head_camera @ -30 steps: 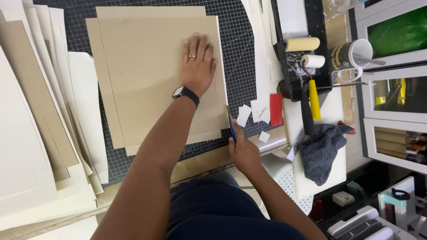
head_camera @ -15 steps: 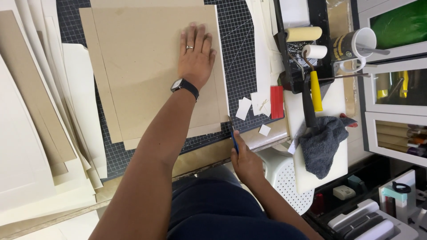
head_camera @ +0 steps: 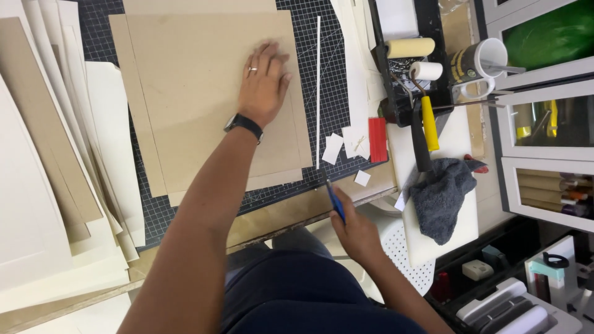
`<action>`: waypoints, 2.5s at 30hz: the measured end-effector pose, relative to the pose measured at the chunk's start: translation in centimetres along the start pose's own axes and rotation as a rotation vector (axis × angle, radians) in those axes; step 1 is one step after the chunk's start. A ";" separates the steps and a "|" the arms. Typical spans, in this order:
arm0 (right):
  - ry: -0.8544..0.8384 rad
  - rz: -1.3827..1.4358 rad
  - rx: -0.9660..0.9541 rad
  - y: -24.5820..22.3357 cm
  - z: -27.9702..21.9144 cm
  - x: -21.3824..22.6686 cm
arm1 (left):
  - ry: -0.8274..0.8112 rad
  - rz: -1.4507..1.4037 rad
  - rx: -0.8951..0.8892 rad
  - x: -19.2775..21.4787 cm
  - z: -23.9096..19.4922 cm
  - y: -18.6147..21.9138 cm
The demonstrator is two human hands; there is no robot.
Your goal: Trimming the corners and edges of cardboard sheets using a utility knife on a cutting mat.
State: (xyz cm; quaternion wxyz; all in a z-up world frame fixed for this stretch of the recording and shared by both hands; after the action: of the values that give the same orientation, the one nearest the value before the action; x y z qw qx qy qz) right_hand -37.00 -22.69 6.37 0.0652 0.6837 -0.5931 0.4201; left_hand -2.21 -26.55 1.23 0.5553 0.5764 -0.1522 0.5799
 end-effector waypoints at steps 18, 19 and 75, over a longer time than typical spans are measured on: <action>0.306 0.074 0.184 -2.3 4.3 5.6 | 0.351 0.106 0.588 13.7 -27.7 -5.1; 0.306 0.073 0.199 -3.8 4.3 5.3 | 0.365 0.113 0.591 14.8 -27.2 -5.8; 0.705 0.811 1.124 -11.8 -2.0 15.2 | 0.247 -0.836 0.161 30.1 -12.1 12.1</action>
State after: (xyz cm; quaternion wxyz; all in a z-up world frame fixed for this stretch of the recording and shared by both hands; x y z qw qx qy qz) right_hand -28.64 -29.61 22.35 -0.2653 0.1699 -0.4390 0.8414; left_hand -9.73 -6.62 28.58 0.7093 0.5564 0.2070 0.3800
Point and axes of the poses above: each hand's wrist, its own z-axis towards the middle knuckle, its own x-axis out of the back of the hand, y = z × x, the point moved 7 cm from there along z, towards the middle knuckle, and after that the axes turned 13 degrees about z, right-handed, at the moved point
